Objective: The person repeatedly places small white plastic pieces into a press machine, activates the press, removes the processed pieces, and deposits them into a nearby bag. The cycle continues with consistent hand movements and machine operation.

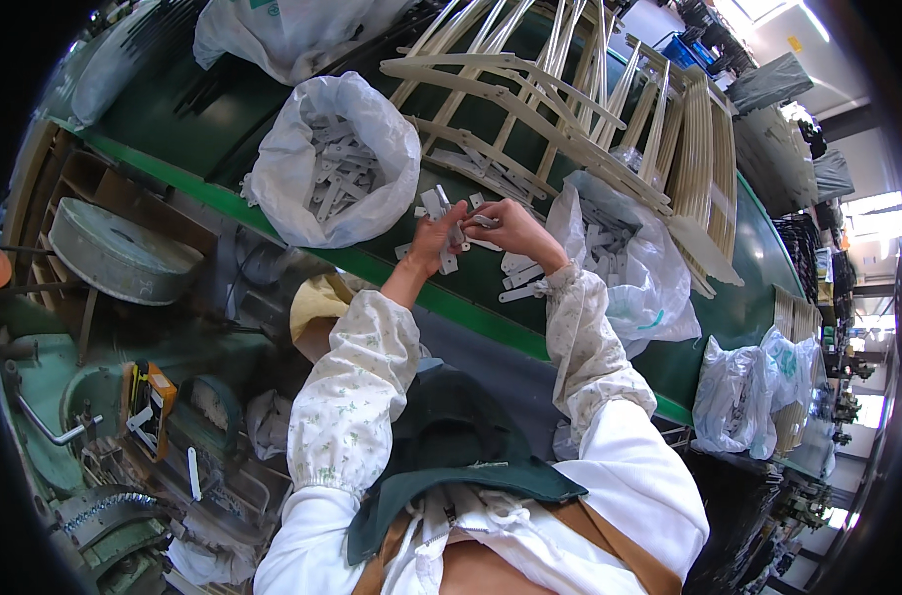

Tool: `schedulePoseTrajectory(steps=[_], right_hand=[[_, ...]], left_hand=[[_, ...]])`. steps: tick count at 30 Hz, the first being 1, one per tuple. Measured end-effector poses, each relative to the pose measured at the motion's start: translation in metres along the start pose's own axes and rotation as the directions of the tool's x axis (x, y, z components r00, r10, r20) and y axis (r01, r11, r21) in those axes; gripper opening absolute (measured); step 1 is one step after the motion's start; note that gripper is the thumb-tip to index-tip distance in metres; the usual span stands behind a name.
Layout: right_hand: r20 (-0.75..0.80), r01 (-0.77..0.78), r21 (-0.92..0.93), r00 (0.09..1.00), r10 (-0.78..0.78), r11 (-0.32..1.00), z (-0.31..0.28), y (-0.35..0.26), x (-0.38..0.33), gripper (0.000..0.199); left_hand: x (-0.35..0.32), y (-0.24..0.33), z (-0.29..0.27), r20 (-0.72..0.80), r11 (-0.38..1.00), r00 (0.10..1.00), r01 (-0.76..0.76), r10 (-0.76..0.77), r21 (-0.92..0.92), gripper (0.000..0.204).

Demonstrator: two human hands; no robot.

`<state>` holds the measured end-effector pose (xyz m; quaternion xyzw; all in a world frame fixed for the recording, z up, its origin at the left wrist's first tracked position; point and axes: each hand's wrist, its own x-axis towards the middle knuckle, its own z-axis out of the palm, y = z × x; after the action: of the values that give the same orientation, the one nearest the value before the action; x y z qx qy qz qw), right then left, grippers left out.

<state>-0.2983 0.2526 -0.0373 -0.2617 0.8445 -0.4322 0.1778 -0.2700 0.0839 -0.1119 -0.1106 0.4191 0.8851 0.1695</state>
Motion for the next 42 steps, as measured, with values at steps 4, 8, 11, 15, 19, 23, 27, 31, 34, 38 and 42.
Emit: schedulePoseTrajectory(steps=[4, 8, 11, 15, 19, 23, 27, 31, 34, 38, 42], right_hand=[[-0.350, -0.217, -0.032, 0.917, 0.192, 0.976, -0.013, -0.027, 0.008, 0.026], [0.112, -0.180, 0.394, 0.983, 0.148, 0.901, 0.000, -0.053, -0.003, 0.032], [0.376, -0.349, 0.532, 0.914, 0.154, 0.771, 0.031, -0.073, -0.035, 0.038], [0.708, -0.505, 0.501, 0.706, 0.003, 0.703, 0.070, -0.118, -0.078, 0.040], [0.856, -0.586, 0.456, 0.494, -0.151, 0.670, 0.103, -0.132, -0.094, 0.041], [0.772, -0.468, 0.476, 0.627, -0.100, 0.744, 0.128, -0.167, -0.082, 0.031], [0.724, -0.286, 0.379, 0.683, -0.090, 0.880, 0.162, -0.215, -0.067, 0.020], [0.632, -0.006, 0.419, 0.720, -0.287, 0.908, 0.226, -0.258, -0.082, 0.016], [0.570, 0.132, 0.406, 0.737, -0.363, 0.904, 0.278, -0.293, -0.096, 0.012], [0.525, 0.298, 0.471, 0.661, -0.535, 0.830, 0.329, -0.335, -0.113, 0.013], [0.059, 0.719, 0.230, 0.662, -0.747, 0.656, 0.394, -0.334, -0.052, 0.015]], left_hand=[[-0.016, 0.015, 0.006, 0.003, 0.996, 0.999, 0.034, -0.035, 0.082, 0.029], [-0.077, 0.018, 0.016, 0.202, 0.971, 0.952, 0.215, -0.232, 0.104, 0.031], [-0.158, 0.002, 0.019, 0.330, 0.940, 0.913, 0.304, -0.241, -0.155, 0.036], [-0.253, -0.018, 0.017, 0.423, 0.892, 0.879, 0.356, -0.218, -0.279, 0.044], [-0.319, -0.033, 0.019, 0.391, 0.939, 0.906, 0.263, -0.162, -0.221, 0.043], [-0.365, -0.029, 0.016, 0.173, 0.991, 0.979, 0.121, -0.109, -0.064, 0.025], [-0.410, -0.053, -0.002, -0.307, 0.948, 0.947, -0.176, 0.090, -0.265, 0.021], [-0.452, -0.040, -0.007, -0.733, 0.902, 0.628, -0.429, 0.262, -0.045, 0.025], [-0.494, -0.037, -0.026, -0.748, 0.798, 0.540, -0.602, 0.386, -0.023, 0.026], [-0.549, -0.026, -0.045, -0.835, 0.836, 0.338, -0.498, 0.433, 0.232, 0.017], [-0.590, -0.004, -0.069, -0.887, 0.748, 0.048, -0.559, 0.459, 0.357, 0.013]])
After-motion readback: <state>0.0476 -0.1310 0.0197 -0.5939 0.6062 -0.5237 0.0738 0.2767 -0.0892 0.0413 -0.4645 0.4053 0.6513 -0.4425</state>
